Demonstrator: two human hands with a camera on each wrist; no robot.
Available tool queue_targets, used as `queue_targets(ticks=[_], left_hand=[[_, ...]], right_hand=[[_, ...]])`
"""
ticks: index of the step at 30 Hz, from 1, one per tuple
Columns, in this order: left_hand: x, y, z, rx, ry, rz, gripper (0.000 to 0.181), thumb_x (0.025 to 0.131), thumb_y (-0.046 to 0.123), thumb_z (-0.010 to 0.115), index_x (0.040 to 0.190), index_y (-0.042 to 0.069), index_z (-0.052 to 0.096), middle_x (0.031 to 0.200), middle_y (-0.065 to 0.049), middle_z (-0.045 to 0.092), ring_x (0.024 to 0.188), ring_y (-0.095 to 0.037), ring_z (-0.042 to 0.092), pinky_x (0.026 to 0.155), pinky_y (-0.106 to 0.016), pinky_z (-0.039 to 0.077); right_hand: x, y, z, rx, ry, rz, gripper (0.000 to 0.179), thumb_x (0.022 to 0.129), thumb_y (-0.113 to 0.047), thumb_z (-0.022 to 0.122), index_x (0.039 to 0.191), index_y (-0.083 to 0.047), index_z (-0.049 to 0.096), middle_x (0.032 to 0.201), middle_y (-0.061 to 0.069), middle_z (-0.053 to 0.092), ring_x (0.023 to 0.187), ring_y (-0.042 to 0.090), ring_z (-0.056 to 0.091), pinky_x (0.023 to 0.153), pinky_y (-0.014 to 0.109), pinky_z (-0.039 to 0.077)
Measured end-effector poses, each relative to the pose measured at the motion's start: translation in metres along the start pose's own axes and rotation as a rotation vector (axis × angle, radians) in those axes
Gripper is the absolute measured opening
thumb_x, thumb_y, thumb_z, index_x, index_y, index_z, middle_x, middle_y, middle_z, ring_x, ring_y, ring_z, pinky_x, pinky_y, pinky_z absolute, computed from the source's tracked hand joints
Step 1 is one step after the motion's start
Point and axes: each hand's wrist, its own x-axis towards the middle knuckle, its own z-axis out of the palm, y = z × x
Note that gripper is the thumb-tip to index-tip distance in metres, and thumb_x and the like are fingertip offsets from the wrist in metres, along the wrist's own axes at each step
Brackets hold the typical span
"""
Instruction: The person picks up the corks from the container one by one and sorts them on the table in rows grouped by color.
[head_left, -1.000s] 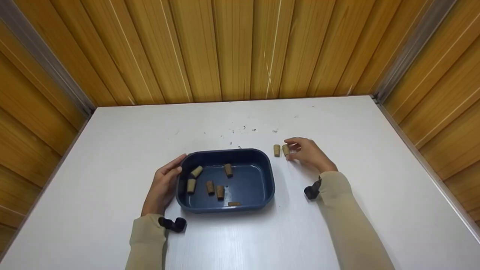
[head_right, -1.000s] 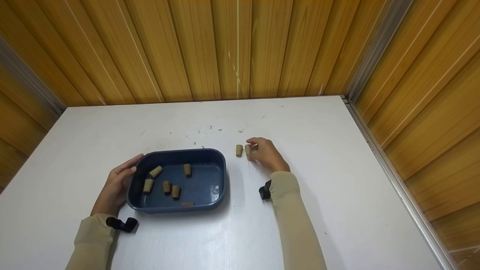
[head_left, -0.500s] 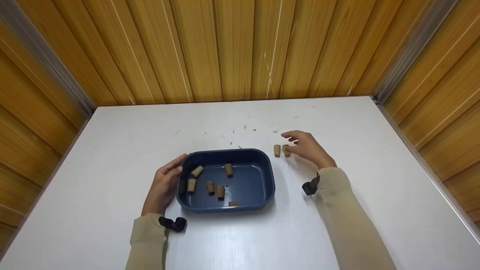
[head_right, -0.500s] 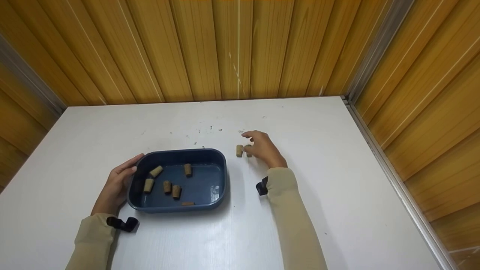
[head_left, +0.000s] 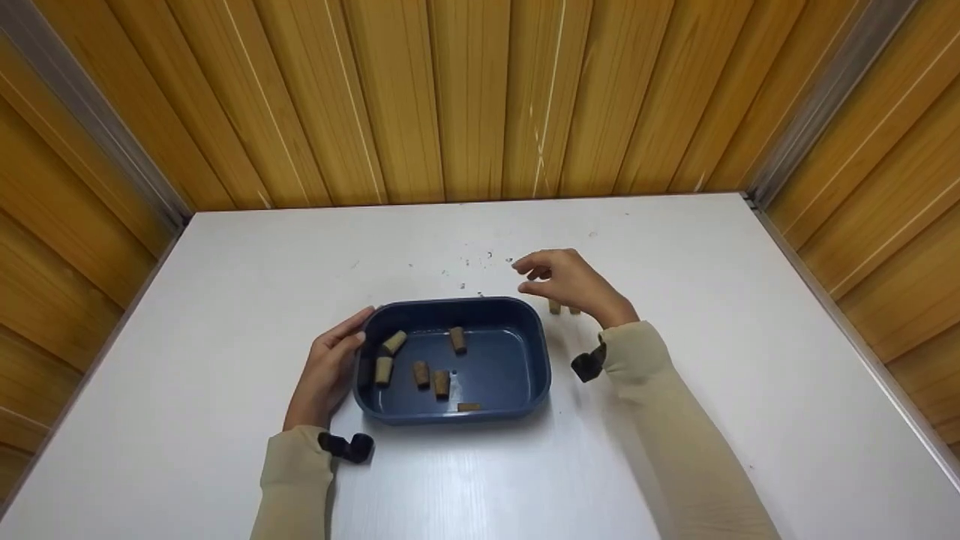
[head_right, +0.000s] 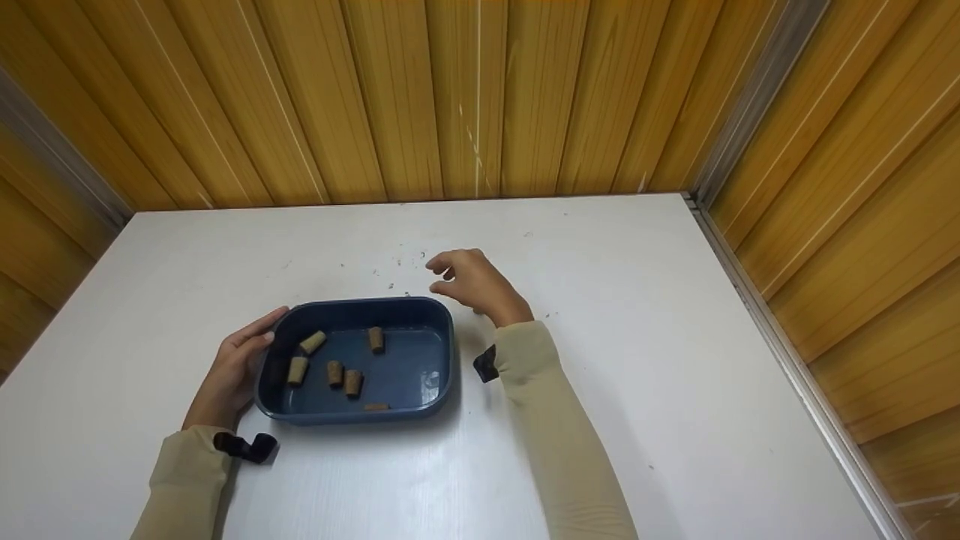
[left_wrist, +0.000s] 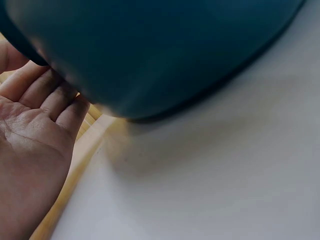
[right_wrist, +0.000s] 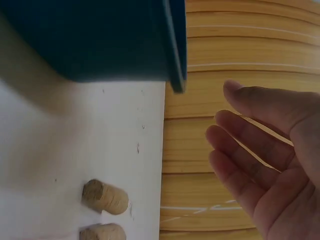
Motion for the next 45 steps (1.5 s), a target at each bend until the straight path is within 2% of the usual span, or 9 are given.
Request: queue_targets(ticks=[7,19,24,34,39,45], left_hand=[[0.001,-0.002,0.001,0.004,0.001,0.006,0.047,0.093,-0.004,0.049,0.138,-0.011,0.041,0.125,0.005,0.064,0.122,-0.003,0.055,0.105,-0.017,0.042],[0.000,-0.001,0.002,-0.020,0.007,0.002,0.047,0.093,-0.004,0.049,0.139,-0.011,0.040,0.124,0.006,0.065,0.123,-0.003,0.054,0.106,-0.018,0.042],[-0.001,0.000,0.002,-0.021,0.020,-0.005,0.047,0.093,-0.004,0.048,0.139,-0.011,0.041,0.127,0.002,0.064,0.123,-0.005,0.055,0.107,-0.020,0.041],[-0.001,0.001,0.003,0.016,0.036,-0.013,0.046,0.093,-0.003,0.048,0.138,-0.008,0.045,0.139,-0.008,0.055,0.125,-0.005,0.053,0.108,-0.020,0.040],[0.000,0.001,0.003,0.020,0.044,-0.024,0.045,0.093,-0.003,0.049,0.138,-0.007,0.046,0.141,-0.012,0.053,0.125,-0.006,0.054,0.108,-0.020,0.040],[0.001,0.000,0.003,0.022,0.045,-0.021,0.045,0.092,-0.004,0.049,0.137,-0.008,0.045,0.138,-0.009,0.056,0.124,-0.005,0.054,0.108,-0.019,0.040]], right_hand=[[0.013,-0.026,0.014,-0.001,-0.055,-0.071,0.032,0.087,-0.013,0.069,0.118,-0.005,0.067,0.114,0.011,0.069,0.101,0.024,0.066,0.091,0.040,0.054],[0.036,-0.059,0.047,0.001,-0.223,-0.226,0.032,0.089,-0.012,0.067,0.119,-0.004,0.067,0.116,0.012,0.069,0.107,0.024,0.066,0.094,0.035,0.054],[0.044,-0.065,0.066,0.024,-0.311,-0.222,0.033,0.089,-0.011,0.067,0.120,-0.002,0.066,0.117,0.013,0.068,0.107,0.022,0.066,0.093,0.033,0.054],[0.055,-0.077,0.093,0.006,-0.395,-0.182,0.035,0.089,-0.008,0.066,0.124,-0.004,0.064,0.119,0.011,0.068,0.108,0.020,0.065,0.092,0.031,0.054],[0.057,-0.083,0.106,-0.052,-0.424,-0.211,0.036,0.090,-0.009,0.065,0.126,-0.005,0.063,0.123,0.009,0.066,0.112,0.020,0.063,0.097,0.030,0.051],[0.058,-0.085,0.116,-0.127,-0.451,-0.213,0.038,0.092,-0.010,0.063,0.130,-0.010,0.061,0.128,0.005,0.064,0.119,0.018,0.059,0.103,0.029,0.047]])
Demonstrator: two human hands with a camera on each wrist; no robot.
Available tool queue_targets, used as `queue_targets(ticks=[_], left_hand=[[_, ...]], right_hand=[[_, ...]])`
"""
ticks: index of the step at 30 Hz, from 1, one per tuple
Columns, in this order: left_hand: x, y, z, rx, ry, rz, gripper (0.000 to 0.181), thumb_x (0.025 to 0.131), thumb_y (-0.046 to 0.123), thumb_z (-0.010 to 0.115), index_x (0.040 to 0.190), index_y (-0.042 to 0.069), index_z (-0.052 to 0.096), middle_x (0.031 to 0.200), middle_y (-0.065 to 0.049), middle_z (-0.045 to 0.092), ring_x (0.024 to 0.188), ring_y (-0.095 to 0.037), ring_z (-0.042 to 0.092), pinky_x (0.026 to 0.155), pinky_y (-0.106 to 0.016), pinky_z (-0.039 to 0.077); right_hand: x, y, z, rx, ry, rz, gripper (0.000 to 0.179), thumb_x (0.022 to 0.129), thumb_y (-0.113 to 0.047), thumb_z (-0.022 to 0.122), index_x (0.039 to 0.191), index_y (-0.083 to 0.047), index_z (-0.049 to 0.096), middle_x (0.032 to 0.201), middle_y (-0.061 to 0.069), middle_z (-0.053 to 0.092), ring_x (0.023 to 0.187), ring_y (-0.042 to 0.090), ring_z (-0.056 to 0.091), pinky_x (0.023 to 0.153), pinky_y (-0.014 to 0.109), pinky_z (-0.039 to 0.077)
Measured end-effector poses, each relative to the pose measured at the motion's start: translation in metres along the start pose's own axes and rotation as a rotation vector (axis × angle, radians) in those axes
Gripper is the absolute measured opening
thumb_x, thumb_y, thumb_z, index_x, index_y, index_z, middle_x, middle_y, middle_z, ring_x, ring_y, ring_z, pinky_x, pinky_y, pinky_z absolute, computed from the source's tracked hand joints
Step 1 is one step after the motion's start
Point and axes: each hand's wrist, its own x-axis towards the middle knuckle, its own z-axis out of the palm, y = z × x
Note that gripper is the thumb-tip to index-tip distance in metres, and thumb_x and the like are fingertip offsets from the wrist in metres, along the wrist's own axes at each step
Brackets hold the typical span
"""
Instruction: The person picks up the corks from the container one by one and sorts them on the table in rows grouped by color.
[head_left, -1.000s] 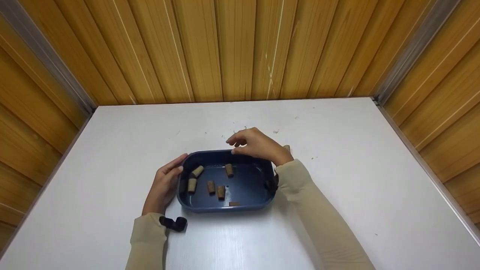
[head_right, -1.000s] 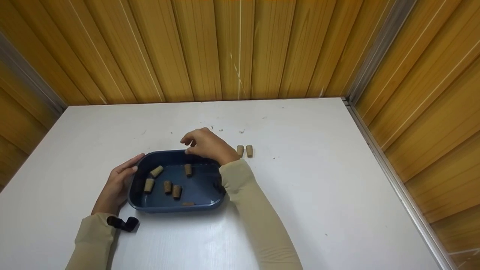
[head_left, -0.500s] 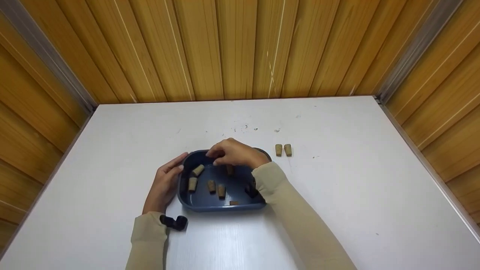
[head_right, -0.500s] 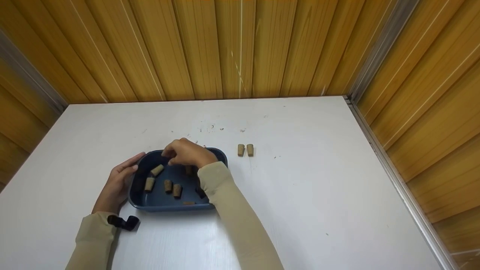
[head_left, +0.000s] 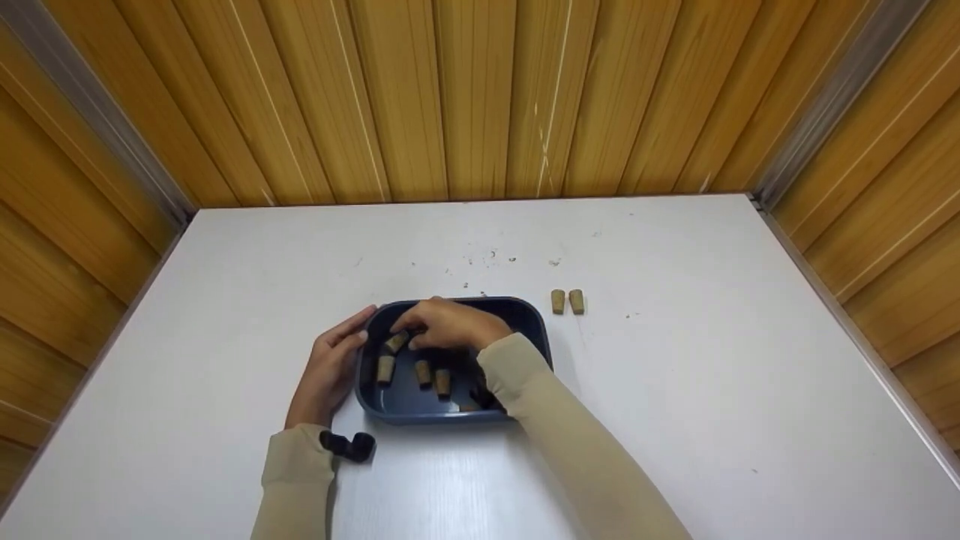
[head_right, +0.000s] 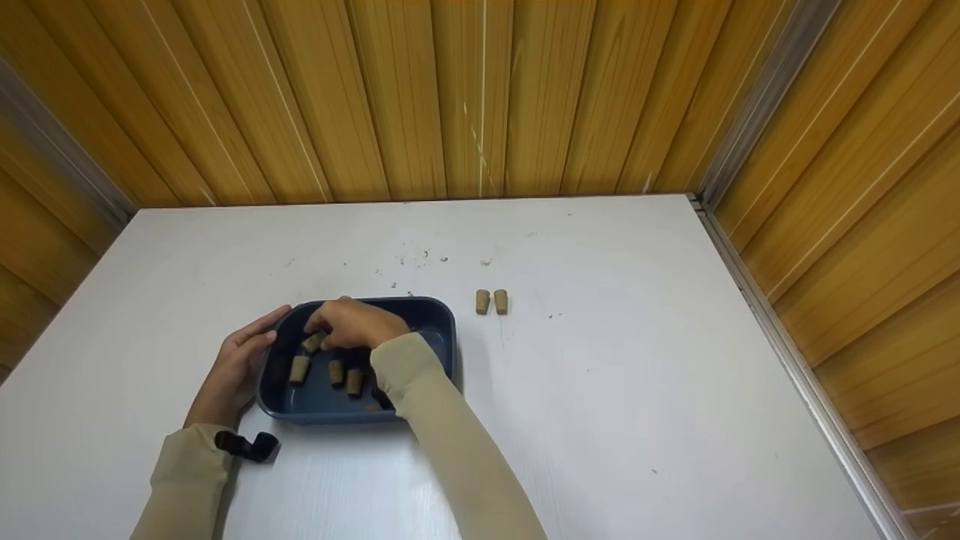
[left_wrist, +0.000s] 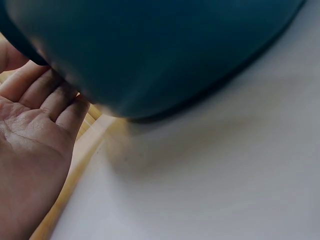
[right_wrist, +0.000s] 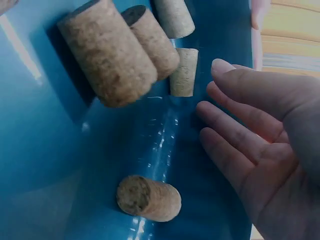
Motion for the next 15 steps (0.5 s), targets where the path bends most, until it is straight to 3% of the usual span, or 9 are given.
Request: queue_targets(ticks=[10,15], left_hand=[[-0.0001,-0.0005,-0.0012,-0.081,-0.037,0.009,0.047,0.092,-0.005,0.049,0.139,-0.010,0.041,0.129,-0.003,0.063,0.123,-0.008,0.056,0.106,-0.020,0.042],[-0.0004,-0.0010,-0.0007,-0.079,-0.046,0.019,0.048,0.092,-0.006,0.049,0.139,-0.012,0.040,0.126,0.000,0.064,0.123,-0.006,0.056,0.106,-0.019,0.042]], right_hand=[[0.0043,-0.0030,0.0059,-0.034,-0.014,-0.019,0.034,0.094,-0.010,0.059,0.128,-0.011,0.063,0.121,0.003,0.067,0.107,0.012,0.061,0.097,0.025,0.050],[0.0046,-0.0021,0.0093,-0.040,-0.015,-0.031,0.031,0.093,-0.008,0.060,0.123,-0.012,0.067,0.114,0.000,0.070,0.100,0.008,0.062,0.093,0.022,0.051]])
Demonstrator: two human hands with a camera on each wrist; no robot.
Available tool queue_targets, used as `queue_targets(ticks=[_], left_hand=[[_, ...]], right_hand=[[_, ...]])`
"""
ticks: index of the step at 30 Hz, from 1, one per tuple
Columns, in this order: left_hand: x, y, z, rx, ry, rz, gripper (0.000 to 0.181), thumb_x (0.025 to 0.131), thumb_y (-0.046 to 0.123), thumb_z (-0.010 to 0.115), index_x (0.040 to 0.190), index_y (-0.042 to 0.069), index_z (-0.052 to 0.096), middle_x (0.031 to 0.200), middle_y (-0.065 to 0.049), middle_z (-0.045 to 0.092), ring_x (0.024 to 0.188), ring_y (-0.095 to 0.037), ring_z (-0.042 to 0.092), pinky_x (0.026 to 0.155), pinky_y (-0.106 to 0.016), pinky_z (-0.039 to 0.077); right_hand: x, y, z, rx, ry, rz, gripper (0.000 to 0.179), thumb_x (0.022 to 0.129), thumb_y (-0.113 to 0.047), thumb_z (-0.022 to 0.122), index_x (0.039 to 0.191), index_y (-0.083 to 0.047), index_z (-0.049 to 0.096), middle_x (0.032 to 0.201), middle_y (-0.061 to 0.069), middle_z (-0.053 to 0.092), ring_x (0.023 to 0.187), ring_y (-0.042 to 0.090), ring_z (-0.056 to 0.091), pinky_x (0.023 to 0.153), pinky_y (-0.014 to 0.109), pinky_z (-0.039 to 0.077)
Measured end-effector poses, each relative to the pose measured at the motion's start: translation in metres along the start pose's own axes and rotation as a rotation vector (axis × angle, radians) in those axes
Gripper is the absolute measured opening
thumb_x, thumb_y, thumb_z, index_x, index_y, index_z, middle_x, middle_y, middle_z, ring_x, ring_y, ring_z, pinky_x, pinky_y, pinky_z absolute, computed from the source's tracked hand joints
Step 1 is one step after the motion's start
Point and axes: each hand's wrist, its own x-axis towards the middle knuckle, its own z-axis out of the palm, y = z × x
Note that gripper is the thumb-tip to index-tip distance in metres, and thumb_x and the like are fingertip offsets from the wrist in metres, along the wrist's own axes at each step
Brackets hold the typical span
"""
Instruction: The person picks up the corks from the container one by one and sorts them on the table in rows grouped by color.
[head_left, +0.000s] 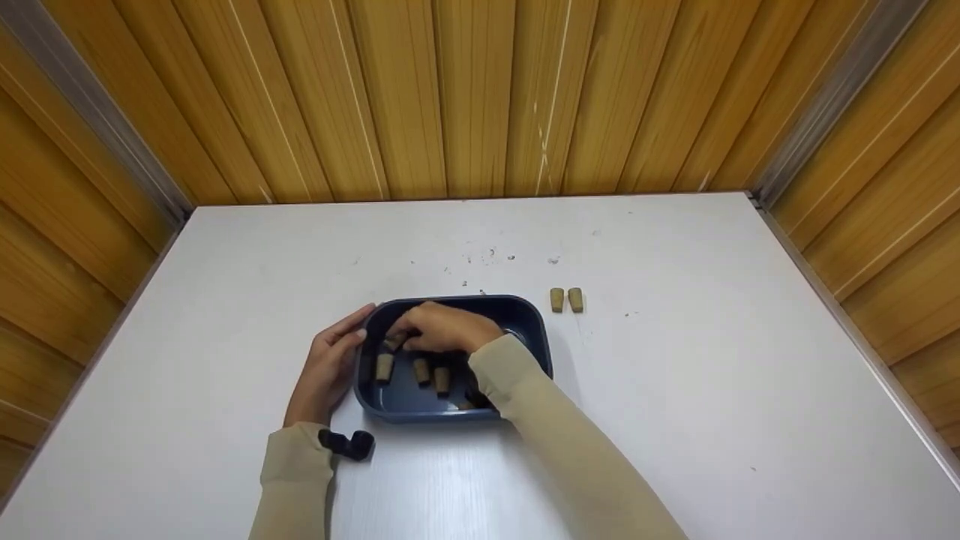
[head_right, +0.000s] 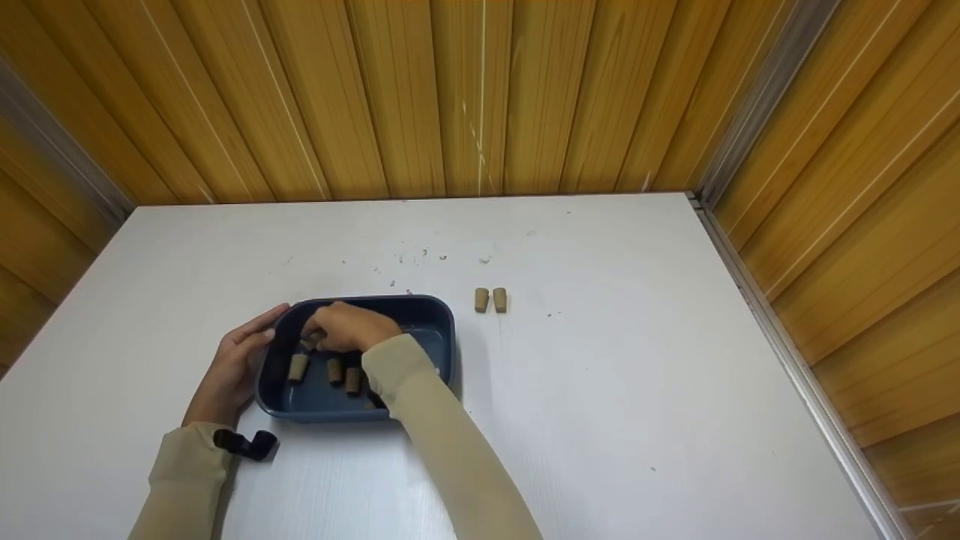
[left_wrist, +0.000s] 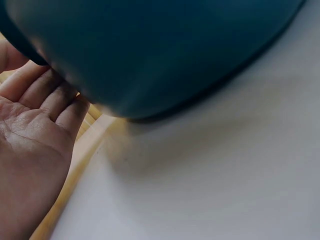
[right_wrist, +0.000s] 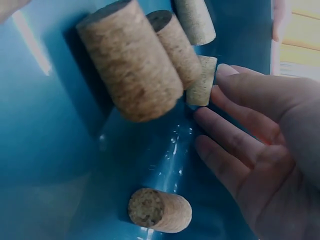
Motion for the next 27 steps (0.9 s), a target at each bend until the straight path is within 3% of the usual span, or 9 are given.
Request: queue_targets(ticks=[4,13,18,27], left_hand=[[0.0002,-0.0002,0.0005,0.004,0.001,-0.002,0.047,0.093,-0.005,0.049,0.139,-0.011,0.040,0.125,0.001,0.065,0.123,-0.006,0.056,0.106,-0.020,0.043],[0.0004,-0.0008,-0.0008,0.016,0.009,-0.006,0.047,0.093,-0.005,0.049,0.139,-0.011,0.041,0.129,-0.002,0.063,0.123,-0.007,0.056,0.105,-0.021,0.043],[-0.0007,-0.0011,-0.0003,0.025,0.015,-0.008,0.047,0.093,-0.004,0.050,0.138,-0.010,0.042,0.130,-0.002,0.062,0.123,-0.007,0.056,0.105,-0.021,0.044],[-0.0015,0.0008,0.0010,-0.007,-0.014,0.012,0.047,0.093,-0.005,0.048,0.139,-0.012,0.039,0.124,0.002,0.065,0.122,-0.006,0.057,0.105,-0.021,0.043]], right_hand=[[0.0007,0.0006,-0.0003,-0.016,0.001,-0.018,0.028,0.093,-0.005,0.059,0.118,-0.013,0.070,0.111,-0.001,0.070,0.094,0.006,0.060,0.089,0.020,0.051],[0.0025,-0.0022,0.0004,-0.113,0.011,-0.029,0.026,0.093,-0.003,0.058,0.114,-0.010,0.072,0.114,0.003,0.068,0.105,0.012,0.061,0.095,0.022,0.050],[0.0031,-0.0033,0.0039,-0.094,0.026,-0.017,0.025,0.092,-0.002,0.057,0.112,-0.008,0.072,0.111,0.003,0.071,0.098,0.010,0.063,0.092,0.020,0.051],[0.0011,-0.0013,0.0037,-0.065,0.041,0.007,0.020,0.093,-0.015,0.063,0.109,-0.008,0.071,0.106,0.003,0.071,0.093,0.010,0.064,0.086,0.020,0.053]])
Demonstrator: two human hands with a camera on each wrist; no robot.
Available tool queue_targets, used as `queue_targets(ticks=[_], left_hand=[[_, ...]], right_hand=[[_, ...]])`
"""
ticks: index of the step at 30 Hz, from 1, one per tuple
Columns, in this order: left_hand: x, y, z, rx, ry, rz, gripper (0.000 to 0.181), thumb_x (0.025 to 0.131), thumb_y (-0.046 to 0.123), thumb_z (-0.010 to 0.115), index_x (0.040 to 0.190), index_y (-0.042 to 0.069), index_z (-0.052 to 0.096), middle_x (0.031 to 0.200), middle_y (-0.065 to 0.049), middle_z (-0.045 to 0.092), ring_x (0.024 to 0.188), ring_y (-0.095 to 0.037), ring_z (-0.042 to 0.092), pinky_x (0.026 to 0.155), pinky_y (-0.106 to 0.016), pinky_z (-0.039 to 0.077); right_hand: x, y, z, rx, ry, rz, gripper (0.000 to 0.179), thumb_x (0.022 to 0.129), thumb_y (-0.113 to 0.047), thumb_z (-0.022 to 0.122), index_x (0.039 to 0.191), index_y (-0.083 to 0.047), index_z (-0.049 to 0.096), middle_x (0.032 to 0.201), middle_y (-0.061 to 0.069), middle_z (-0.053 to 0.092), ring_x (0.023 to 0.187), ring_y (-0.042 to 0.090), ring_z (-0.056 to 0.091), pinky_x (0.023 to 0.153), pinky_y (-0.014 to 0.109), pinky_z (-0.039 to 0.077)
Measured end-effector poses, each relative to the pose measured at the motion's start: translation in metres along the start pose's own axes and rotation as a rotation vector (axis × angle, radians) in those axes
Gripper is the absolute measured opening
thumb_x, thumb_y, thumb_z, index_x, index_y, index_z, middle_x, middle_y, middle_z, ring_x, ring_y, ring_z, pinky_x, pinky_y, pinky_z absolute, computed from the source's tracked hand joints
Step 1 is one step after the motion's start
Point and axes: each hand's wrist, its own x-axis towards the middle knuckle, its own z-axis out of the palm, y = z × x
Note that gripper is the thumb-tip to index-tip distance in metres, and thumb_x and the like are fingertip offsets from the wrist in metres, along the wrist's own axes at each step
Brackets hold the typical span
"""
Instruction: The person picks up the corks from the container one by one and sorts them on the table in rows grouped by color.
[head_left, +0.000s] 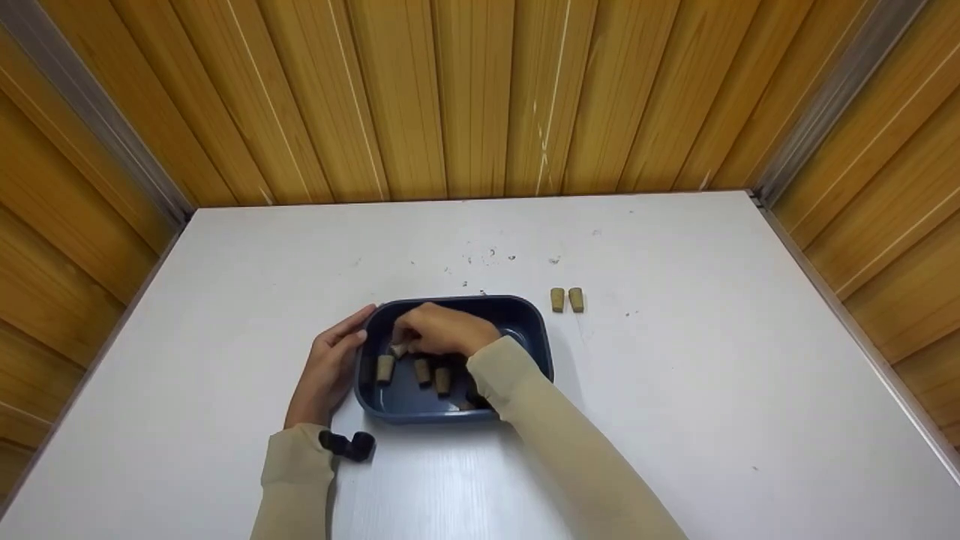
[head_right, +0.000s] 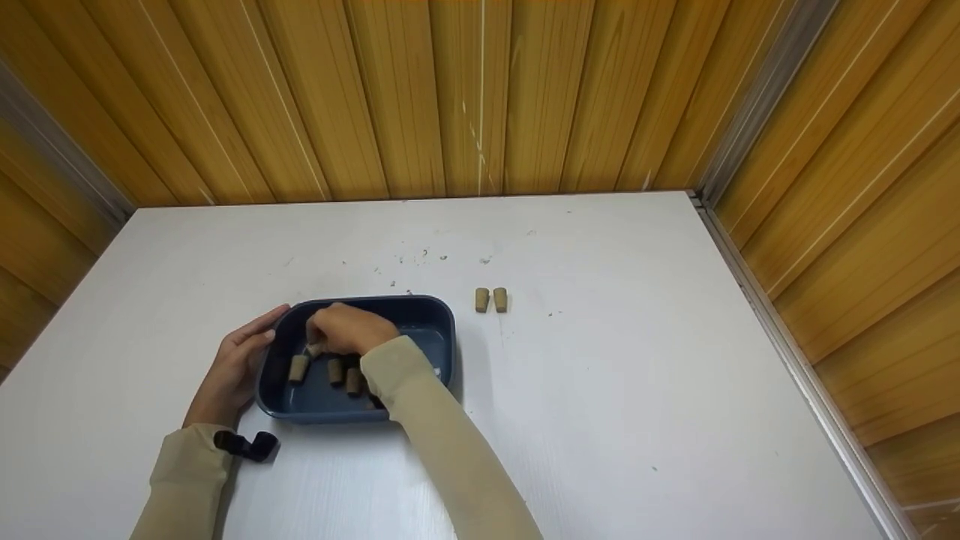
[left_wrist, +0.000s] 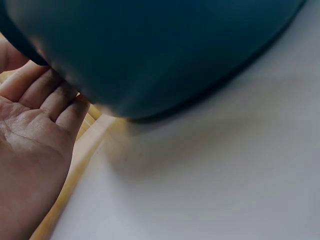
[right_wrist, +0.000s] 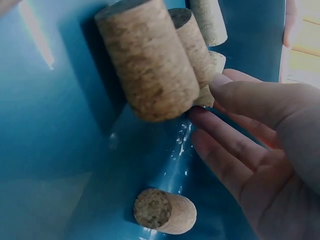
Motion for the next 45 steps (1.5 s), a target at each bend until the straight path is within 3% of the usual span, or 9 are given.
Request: queue_targets(ticks=[11,21,28,36,45], left_hand=[[0.002,0.000,0.001,0.027,0.018,-0.010,0.047,0.093,-0.005,0.048,0.139,-0.011,0.041,0.125,0.003,0.064,0.123,-0.005,0.055,0.106,-0.019,0.042],[0.001,-0.001,0.000,0.028,0.002,-0.002,0.048,0.093,-0.004,0.048,0.140,-0.011,0.039,0.127,0.003,0.064,0.123,-0.005,0.055,0.105,-0.020,0.043],[0.002,-0.002,-0.001,0.054,-0.001,0.026,0.046,0.093,-0.005,0.048,0.138,-0.013,0.040,0.125,0.005,0.064,0.122,-0.003,0.055,0.104,-0.017,0.043],[0.000,0.000,-0.002,0.069,-0.015,0.021,0.047,0.093,-0.005,0.047,0.139,-0.013,0.038,0.123,0.007,0.065,0.122,-0.003,0.055,0.105,-0.017,0.042],[0.000,-0.001,-0.003,0.047,-0.045,0.056,0.045,0.093,-0.005,0.047,0.137,-0.014,0.040,0.122,0.007,0.065,0.121,-0.002,0.055,0.105,-0.016,0.042]], right_hand=[[-0.001,0.003,-0.001,0.017,-0.023,0.038,0.020,0.091,-0.022,0.066,0.106,-0.009,0.071,0.100,0.002,0.072,0.082,0.008,0.064,0.077,0.019,0.054],[-0.011,0.008,-0.011,0.100,-0.067,-0.010,0.033,0.096,-0.020,0.059,0.127,-0.013,0.063,0.119,0.002,0.066,0.099,0.011,0.062,0.090,0.026,0.053],[-0.021,0.009,-0.023,0.096,-0.099,-0.011,0.032,0.097,-0.022,0.055,0.127,-0.014,0.064,0.100,0.005,0.064,0.077,0.009,0.053,0.069,0.021,0.047],[-0.036,0.010,-0.038,0.155,-0.101,0.029,0.045,0.086,0.000,0.064,0.128,-0.013,0.062,0.119,0.011,0.058,0.104,0.020,0.058,0.091,0.033,0.052],[-0.057,0.019,-0.052,0.201,-0.024,-0.027,0.046,0.083,0.006,0.065,0.128,-0.004,0.061,0.127,0.011,0.057,0.103,0.024,0.063,0.085,0.027,0.054]])
